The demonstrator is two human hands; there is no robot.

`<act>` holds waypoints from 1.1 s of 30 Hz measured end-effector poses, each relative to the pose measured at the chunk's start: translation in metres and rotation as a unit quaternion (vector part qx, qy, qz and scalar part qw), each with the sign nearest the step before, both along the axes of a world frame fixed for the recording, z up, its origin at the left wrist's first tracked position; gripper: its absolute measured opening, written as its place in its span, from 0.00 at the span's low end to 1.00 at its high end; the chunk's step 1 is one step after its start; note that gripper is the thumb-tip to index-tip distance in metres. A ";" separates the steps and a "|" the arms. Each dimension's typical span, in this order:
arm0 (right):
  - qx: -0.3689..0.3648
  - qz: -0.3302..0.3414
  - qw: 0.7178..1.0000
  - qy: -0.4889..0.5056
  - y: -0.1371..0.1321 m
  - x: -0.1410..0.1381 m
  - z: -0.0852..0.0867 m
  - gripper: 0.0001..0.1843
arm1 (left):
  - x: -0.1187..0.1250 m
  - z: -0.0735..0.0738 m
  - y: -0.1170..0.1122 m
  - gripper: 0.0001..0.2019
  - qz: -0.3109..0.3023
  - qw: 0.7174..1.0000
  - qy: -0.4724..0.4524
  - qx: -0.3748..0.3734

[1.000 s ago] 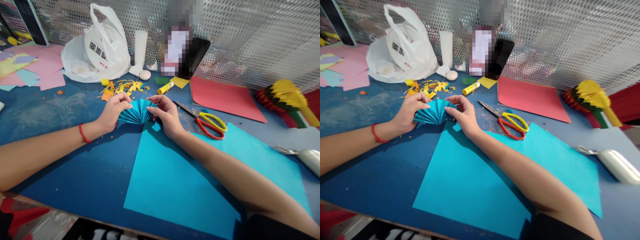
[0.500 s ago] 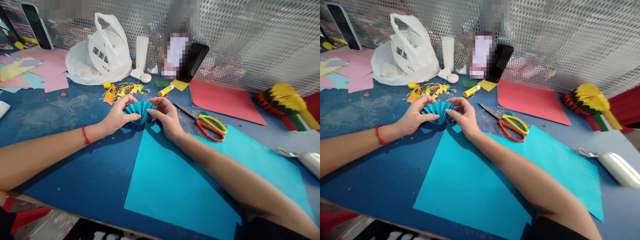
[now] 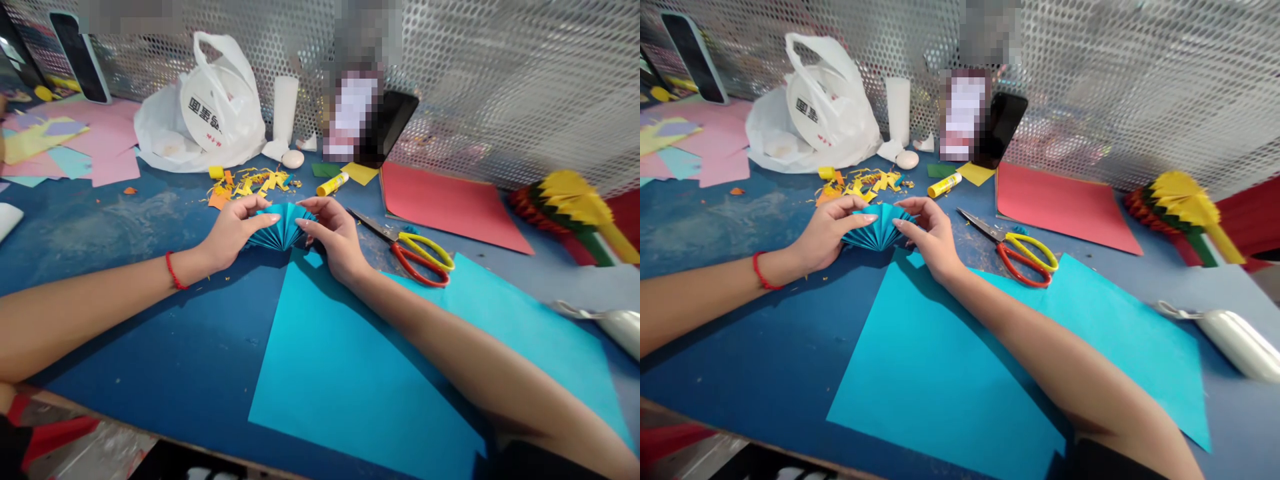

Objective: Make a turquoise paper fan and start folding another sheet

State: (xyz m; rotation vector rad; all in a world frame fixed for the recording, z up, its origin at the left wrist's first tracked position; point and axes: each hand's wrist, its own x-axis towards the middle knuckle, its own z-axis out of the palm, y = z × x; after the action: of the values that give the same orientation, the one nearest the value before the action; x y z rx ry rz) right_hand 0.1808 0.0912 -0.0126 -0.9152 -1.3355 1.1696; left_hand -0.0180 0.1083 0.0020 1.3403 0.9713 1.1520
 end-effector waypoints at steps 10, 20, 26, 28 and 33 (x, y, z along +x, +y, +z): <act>-0.013 -0.011 1.000 0.007 -0.001 -0.001 0.001 0.21 | 0.000 0.003 -0.002 0.17 -0.030 0.998 0.053 0.023; -0.010 -0.016 1.000 0.016 0.001 0.000 0.000 0.23 | 0.000 0.001 -0.002 0.14 -0.026 1.000 0.015 -0.008; -0.017 -0.038 0.998 0.051 0.001 -0.001 0.002 0.24 | -0.001 -0.005 0.003 0.17 0.033 0.999 -0.020 0.006; -0.019 -0.054 0.997 0.049 0.002 -0.001 0.001 0.24 | -0.001 -0.005 0.005 0.17 0.063 0.997 -0.034 0.011; -0.013 -0.061 0.998 0.033 0.004 0.001 -0.001 0.25 | -0.004 -0.005 0.009 0.15 0.109 0.992 -0.060 0.005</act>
State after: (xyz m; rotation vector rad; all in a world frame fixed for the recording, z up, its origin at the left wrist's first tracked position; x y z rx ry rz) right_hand 0.1817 0.0956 -0.0139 -0.9564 -1.1978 1.1165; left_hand -0.0215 0.1171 -0.0033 1.1802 1.0434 1.3869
